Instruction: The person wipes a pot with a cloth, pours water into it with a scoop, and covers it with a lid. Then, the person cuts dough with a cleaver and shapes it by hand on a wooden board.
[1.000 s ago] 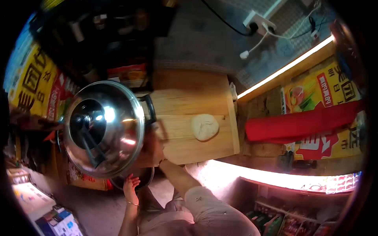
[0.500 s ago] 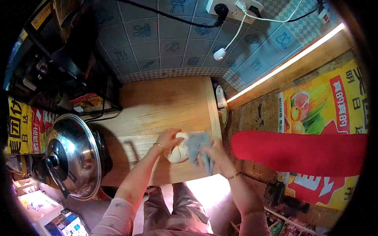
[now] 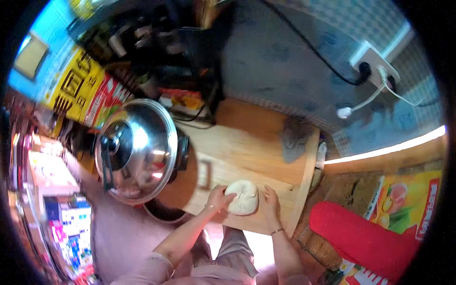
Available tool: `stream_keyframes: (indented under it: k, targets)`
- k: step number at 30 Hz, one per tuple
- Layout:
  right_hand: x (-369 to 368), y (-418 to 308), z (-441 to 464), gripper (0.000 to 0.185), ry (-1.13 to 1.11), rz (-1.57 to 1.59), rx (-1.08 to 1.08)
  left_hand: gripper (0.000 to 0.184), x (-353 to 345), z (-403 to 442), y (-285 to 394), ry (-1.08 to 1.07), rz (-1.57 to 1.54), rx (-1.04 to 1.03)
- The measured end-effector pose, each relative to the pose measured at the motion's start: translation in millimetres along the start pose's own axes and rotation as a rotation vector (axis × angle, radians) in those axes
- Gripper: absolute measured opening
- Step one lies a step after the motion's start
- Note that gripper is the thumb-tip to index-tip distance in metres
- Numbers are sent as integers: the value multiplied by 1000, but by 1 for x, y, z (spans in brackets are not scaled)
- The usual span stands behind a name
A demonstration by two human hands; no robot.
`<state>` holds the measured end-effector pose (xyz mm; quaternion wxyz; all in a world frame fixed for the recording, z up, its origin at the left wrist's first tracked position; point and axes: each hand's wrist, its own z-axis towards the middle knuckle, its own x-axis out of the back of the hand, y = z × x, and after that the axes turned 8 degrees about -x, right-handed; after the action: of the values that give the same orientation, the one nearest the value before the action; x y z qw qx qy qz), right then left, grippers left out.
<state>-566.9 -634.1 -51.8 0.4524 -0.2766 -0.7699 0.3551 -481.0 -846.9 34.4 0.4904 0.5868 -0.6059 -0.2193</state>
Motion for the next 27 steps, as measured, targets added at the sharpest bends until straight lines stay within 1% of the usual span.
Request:
stream_keyframes:
  k: [1, 2, 3, 4, 5, 6, 7, 8, 10, 11, 12, 13, 14, 15, 16, 17, 18, 19, 20, 22, 23, 24, 25, 26, 27]
  targets:
    - [-7, -6, -19, 29, 136, 30, 14, 33, -2, 6, -17, -22, -40, 17]
    - [-15, -14, -43, 25, 271, 62, 24, 33, -8, 6, -33, 4, -62, 48]
    - [-21, -14, -64, 25, 233, 45, 31, 35, -15, 7, -45, 147, 56, -107]
    - [-26, -13, -83, 23, 43, 212, -208, 36, -18, 2, -60, 292, 178, -264]
    - [-35, -12, -102, 22, -126, 193, -238, 36, -14, -12, -74, 319, 162, -244]
    - [-45, -11, -121, 21, -295, 166, -264, 37, -13, -32, -84, 364, -11, -306]
    - [-58, -7, -145, 21, -446, -39, -78, 39, -15, -55, -95, 408, -188, -366]
    - [-80, 15, -165, 26, -638, 291, -301, 39, -15, -83, -112, 426, -214, -346]
    - [-106, 24, -183, 26, -703, -103, -176, 32, -15, -147, -160, 445, -240, -136]
    - [-122, 71, -172, 22, -731, 74, -323, 29, -23, -179, -196, 474, -332, -77]
    - [-133, 113, -156, 20, -710, 177, -413, 25, -29, -211, -238, 499, -428, -19]
    - [-145, 155, -140, 21, -680, 282, -500, 23, -14, -244, -271, 417, -347, 106]
    - [-154, 164, -112, 25, -609, 315, -527, 22, -34, -277, -336, 549, -511, 83]
    - [-164, 171, -92, 31, -451, 575, -692, 22, -54, -309, -401, 680, -669, 41]
    - [-169, 179, -72, 38, -279, 827, -835, 23, -61, -341, -419, 898, -1124, 60]
    - [-165, 207, -48, 33, -438, 986, -694, 21, -75, -389, -472, 872, -760, 270]
    - [-163, 231, -28, 32, -601, 1140, -552, 19, -89, -437, -525, 798, -413, 489]
    - [-169, 209, -17, 35, -354, 1130, -633, 19, -71, -462, -516, 903, -701, 730]
    - [-179, 187, -11, 38, -107, 1109, -695, 24, -90, -507, -545, 1009, -796, 720]
    - [-179, 186, 20, 43, -92, 1169, -592, 23, -117, -584, -592, 1083, -1343, 822]
    - [-188, 166, 22, 47, 27, 1061, -615, 22, -126, -593, -586, 1181, -1382, 1004]
    - [-185, 183, 43, 47, -68, 870, -506, 22, -134, -599, -581, 1277, -1410, 1186]
    - [-187, 177, 49, 47, -26, 911, -505, 22, -151, -605, -587, 1282, -1425, 1197]
    - [-187, 172, 53, 48, 19, 952, -503, 22, -167, -615, -592, 1234, -1345, 1246]
    - [-191, 156, 46, 47, 54, 996, -569, 23, -186, -634, -598, 1184, -1261, 1291]
